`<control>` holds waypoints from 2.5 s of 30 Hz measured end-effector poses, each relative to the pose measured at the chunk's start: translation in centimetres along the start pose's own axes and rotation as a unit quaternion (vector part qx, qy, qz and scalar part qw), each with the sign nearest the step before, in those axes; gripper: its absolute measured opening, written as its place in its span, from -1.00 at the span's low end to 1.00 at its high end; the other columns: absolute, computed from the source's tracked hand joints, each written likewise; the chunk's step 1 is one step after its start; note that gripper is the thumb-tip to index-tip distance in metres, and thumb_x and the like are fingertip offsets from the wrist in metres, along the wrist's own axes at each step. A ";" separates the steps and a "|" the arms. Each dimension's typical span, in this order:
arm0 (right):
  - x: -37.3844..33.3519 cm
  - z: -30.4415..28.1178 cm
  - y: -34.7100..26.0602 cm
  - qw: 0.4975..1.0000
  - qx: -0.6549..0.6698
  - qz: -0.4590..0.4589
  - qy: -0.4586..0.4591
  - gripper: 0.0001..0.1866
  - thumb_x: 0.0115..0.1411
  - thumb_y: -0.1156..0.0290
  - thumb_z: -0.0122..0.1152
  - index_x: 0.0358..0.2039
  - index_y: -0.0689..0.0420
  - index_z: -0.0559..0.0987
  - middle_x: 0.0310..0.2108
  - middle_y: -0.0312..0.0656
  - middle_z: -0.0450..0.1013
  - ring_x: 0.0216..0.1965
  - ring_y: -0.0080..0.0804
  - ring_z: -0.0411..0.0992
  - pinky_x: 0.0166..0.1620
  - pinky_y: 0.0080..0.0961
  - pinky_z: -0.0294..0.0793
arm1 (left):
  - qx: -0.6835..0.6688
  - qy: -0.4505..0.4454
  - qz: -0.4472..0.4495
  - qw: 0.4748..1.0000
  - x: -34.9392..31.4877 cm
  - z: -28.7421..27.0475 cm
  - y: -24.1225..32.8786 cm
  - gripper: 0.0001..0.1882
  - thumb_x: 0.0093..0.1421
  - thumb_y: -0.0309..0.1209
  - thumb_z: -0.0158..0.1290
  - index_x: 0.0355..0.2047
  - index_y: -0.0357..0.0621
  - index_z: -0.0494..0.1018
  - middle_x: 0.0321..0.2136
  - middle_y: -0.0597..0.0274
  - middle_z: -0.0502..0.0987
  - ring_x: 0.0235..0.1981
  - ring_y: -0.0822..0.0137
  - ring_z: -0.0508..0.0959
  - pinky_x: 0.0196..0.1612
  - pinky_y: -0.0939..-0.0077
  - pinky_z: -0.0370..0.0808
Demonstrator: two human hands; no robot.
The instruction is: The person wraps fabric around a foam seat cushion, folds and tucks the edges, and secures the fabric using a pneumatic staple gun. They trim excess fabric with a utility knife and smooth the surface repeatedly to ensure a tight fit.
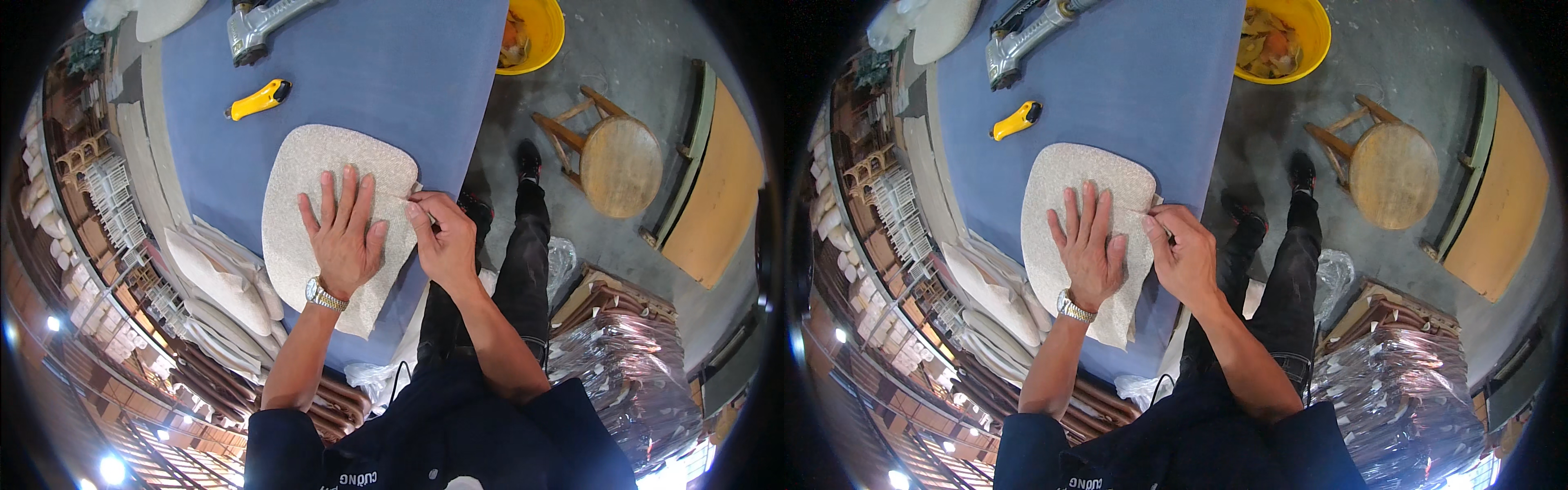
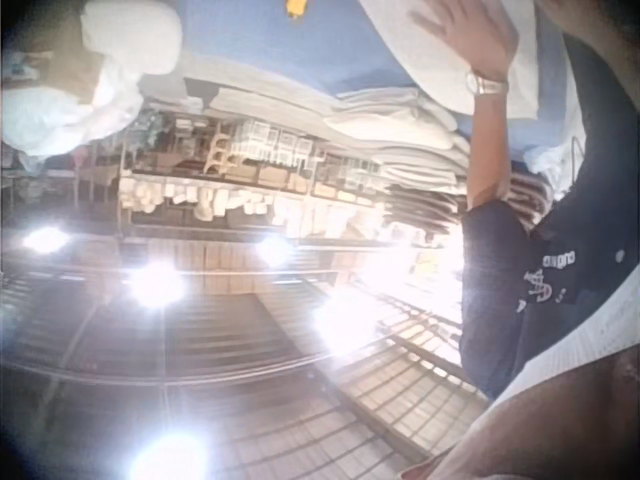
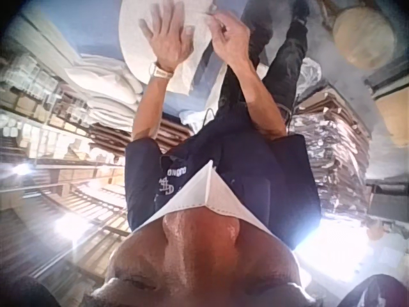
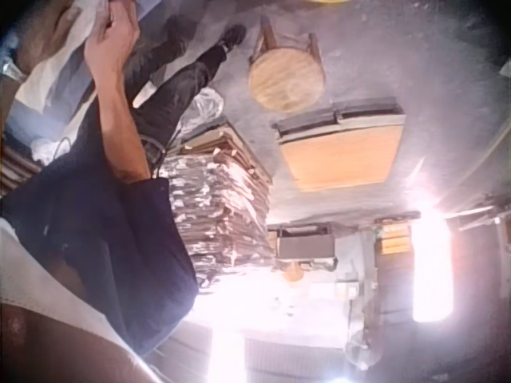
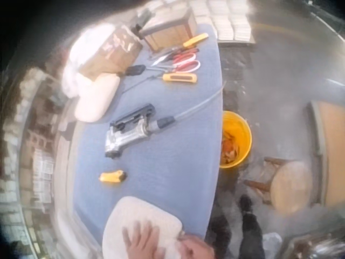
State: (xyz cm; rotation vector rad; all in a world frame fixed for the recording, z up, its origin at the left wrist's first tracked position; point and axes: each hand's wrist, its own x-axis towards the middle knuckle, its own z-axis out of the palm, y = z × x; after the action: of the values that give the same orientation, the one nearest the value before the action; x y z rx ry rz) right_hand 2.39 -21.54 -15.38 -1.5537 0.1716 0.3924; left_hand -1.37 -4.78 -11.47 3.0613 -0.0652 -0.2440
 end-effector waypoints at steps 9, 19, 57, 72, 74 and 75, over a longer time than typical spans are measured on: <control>-1.0 0.3 0.0 0.995 0.030 0.099 -0.012 -0.82 0.37 0.38 0.28 -0.26 0.26 0.64 -0.43 -0.09 0.54 -0.51 -0.48 0.44 -0.39 -0.53 0.41 | -0.202 -0.007 -0.372 0.906 -1.4 -2.7 -14.3 -0.26 0.54 0.11 -0.26 0.19 -0.40 0.49 0.07 -0.29 0.58 0.06 -0.08 0.60 0.14 0.20 0.48; 3.3 -5.3 0.8 0.997 0.049 0.037 0.046 -0.78 0.40 0.31 0.25 -0.25 0.24 0.65 -0.55 -0.24 0.47 -0.52 -0.62 0.33 -0.44 -0.56 0.32 | -0.074 0.087 -0.194 0.974 4.1 -1.4 -5.3 -0.38 0.54 -0.03 -0.21 0.26 -0.35 0.43 0.18 -0.29 0.51 0.18 -0.10 0.52 0.19 0.11 0.43; 2.9 -6.0 1.7 0.978 0.182 0.099 0.030 -0.87 0.35 0.47 0.29 -0.28 0.29 0.61 -0.21 -0.16 0.57 -0.29 -0.56 0.50 -0.30 -0.61 0.50 | 0.050 -0.054 0.080 0.994 4.1 0.1 6.3 -0.39 0.40 0.11 -0.09 0.36 0.22 0.44 0.51 -0.04 0.11 0.56 -0.26 -0.17 0.43 -0.53 -0.43; 3.0 -5.2 1.6 0.968 0.206 0.137 0.040 -0.87 0.38 0.47 0.29 -0.26 0.28 0.62 -0.26 -0.30 0.60 -0.36 -0.74 0.37 -0.34 -0.72 0.35 | 0.079 -0.054 0.099 0.990 4.7 -0.2 7.3 -0.35 0.29 -0.02 0.09 0.36 0.10 0.42 0.51 -0.16 0.08 0.55 -0.34 -0.16 0.45 -0.46 -0.44; 2.8 -5.2 1.9 0.961 0.230 0.148 0.032 -0.86 0.40 0.45 0.28 -0.26 0.27 0.63 -0.27 -0.34 0.60 -0.36 -0.77 0.34 -0.33 -0.72 0.33 | 0.082 -0.059 0.099 0.990 4.6 -0.1 7.1 -0.25 0.25 0.00 0.13 0.42 0.05 0.34 0.51 -0.17 0.09 0.55 -0.35 -0.16 0.44 -0.48 -0.45; 2.8 -5.0 2.2 0.960 0.232 0.152 0.035 -0.87 0.38 0.46 0.28 -0.27 0.27 0.63 -0.32 -0.33 0.59 -0.39 -0.75 0.35 -0.35 -0.71 0.34 | 0.068 -0.059 0.084 0.992 4.6 -0.1 7.0 -0.18 0.21 -0.02 0.16 0.45 0.03 0.27 0.51 -0.18 0.05 0.55 -0.35 -0.17 0.44 -0.49 -0.45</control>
State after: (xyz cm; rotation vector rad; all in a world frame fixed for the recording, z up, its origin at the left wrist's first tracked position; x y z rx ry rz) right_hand 4.94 -26.20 -18.49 -1.0758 0.5251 0.4984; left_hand 2.88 -11.99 -11.61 3.1486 -0.3600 -0.4255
